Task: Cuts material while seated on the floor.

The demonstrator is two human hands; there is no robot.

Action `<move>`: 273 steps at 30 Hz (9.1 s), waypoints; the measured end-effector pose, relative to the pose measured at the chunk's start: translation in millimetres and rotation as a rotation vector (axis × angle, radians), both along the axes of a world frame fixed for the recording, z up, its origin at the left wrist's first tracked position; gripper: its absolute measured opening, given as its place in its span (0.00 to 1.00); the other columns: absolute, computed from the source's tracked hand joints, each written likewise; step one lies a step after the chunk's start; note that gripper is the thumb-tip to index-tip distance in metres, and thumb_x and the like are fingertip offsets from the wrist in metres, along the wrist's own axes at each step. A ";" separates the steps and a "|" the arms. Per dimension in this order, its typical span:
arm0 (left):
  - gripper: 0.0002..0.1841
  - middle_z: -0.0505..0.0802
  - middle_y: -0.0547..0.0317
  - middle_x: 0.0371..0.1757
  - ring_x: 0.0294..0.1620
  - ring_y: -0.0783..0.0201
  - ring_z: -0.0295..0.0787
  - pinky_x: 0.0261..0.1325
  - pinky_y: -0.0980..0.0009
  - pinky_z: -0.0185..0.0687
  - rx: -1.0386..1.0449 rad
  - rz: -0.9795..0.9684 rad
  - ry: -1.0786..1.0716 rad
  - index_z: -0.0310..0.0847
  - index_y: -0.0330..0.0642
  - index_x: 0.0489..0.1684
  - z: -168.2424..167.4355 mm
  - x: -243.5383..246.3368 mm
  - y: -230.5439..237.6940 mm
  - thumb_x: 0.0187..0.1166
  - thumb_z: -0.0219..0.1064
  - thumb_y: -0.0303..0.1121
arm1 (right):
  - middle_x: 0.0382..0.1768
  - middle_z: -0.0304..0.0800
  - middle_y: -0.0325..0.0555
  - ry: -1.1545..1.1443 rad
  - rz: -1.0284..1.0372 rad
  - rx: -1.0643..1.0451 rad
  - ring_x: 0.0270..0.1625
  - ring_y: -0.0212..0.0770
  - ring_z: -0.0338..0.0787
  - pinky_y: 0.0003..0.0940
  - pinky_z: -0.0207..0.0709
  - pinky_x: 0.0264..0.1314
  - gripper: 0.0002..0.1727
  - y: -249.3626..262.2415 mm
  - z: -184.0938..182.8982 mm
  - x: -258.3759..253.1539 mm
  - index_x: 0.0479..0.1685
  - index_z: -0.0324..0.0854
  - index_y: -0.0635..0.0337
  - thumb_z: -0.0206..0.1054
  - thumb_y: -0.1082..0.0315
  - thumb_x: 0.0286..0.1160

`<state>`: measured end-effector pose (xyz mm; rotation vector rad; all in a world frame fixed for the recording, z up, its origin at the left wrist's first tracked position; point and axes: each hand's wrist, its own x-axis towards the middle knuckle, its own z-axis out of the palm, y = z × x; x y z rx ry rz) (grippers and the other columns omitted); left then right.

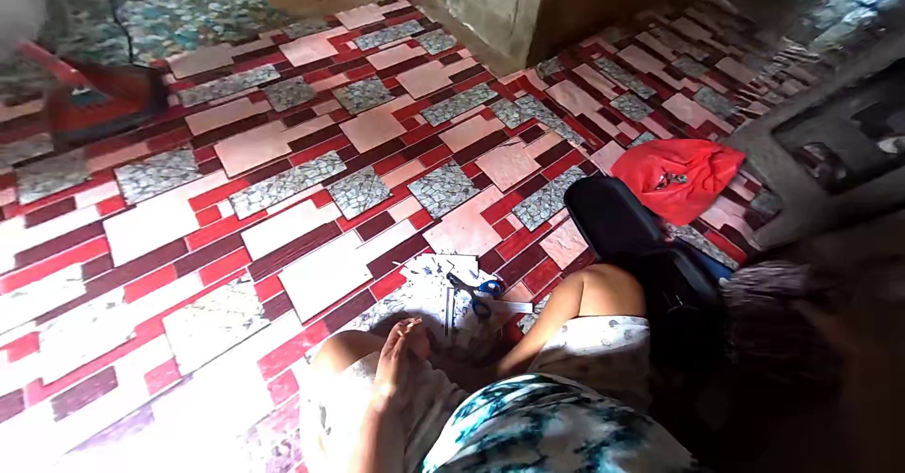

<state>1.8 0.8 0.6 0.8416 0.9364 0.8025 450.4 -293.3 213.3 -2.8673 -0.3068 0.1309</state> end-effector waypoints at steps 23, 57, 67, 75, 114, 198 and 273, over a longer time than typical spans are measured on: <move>0.22 0.94 0.48 0.52 0.53 0.57 0.92 0.66 0.56 0.85 0.336 -0.697 0.868 0.83 0.35 0.66 7.6 68.9 -15.9 0.78 0.73 0.39 | 0.77 0.74 0.68 0.504 1.165 -0.276 0.78 0.67 0.76 0.63 0.68 0.78 0.35 280.3 -223.1 -189.1 0.82 0.69 0.64 0.70 0.69 0.72; 0.17 0.87 0.33 0.65 0.67 0.43 0.86 0.76 0.50 0.76 0.327 -0.481 1.080 0.84 0.29 0.62 -34.3 75.8 40.8 0.82 0.68 0.32 | 0.42 0.92 0.46 1.215 0.905 0.144 0.35 0.32 0.87 0.29 0.78 0.40 0.20 269.9 -227.6 -138.8 0.67 0.78 0.67 0.68 0.76 0.76; 0.07 0.91 0.54 0.32 0.30 0.66 0.91 0.41 0.68 0.91 0.150 -0.298 0.389 0.76 0.25 0.52 -20.2 61.5 30.7 0.87 0.57 0.22 | 0.38 0.91 0.42 1.422 0.819 0.484 0.33 0.31 0.89 0.25 0.80 0.32 0.19 249.5 -209.9 -150.6 0.69 0.75 0.67 0.61 0.78 0.79; 0.06 0.87 0.62 0.23 0.14 0.77 0.73 0.18 0.81 0.69 -0.037 -0.329 0.351 0.81 0.30 0.44 -23.0 65.5 35.1 0.86 0.64 0.26 | 0.35 0.86 0.41 1.381 0.669 0.199 0.28 0.31 0.85 0.25 0.77 0.27 0.19 213.1 -203.0 -173.0 0.68 0.75 0.60 0.66 0.61 0.86; 0.07 0.87 0.60 0.24 0.14 0.76 0.73 0.18 0.81 0.69 -0.059 -0.425 0.438 0.82 0.30 0.47 -28.6 69.7 34.4 0.87 0.62 0.27 | 0.31 0.86 0.37 1.298 0.741 0.236 0.23 0.26 0.79 0.20 0.68 0.21 0.20 223.1 -216.8 -177.1 0.63 0.79 0.60 0.72 0.58 0.81; 0.08 0.89 0.60 0.27 0.19 0.74 0.80 0.24 0.79 0.78 -0.122 -0.437 0.373 0.83 0.30 0.48 -29.8 67.4 38.2 0.86 0.65 0.28 | 0.33 0.88 0.42 1.236 0.845 0.294 0.26 0.25 0.81 0.21 0.77 0.31 0.18 225.4 -223.4 -171.2 0.59 0.81 0.68 0.75 0.67 0.75; 0.07 0.89 0.57 0.26 0.20 0.70 0.83 0.25 0.77 0.81 -0.286 -0.423 0.339 0.81 0.30 0.46 -25.8 68.0 37.9 0.88 0.61 0.26 | 0.29 0.86 0.36 1.290 0.808 0.230 0.22 0.25 0.78 0.20 0.67 0.22 0.17 227.1 -223.4 -170.5 0.59 0.81 0.62 0.72 0.61 0.79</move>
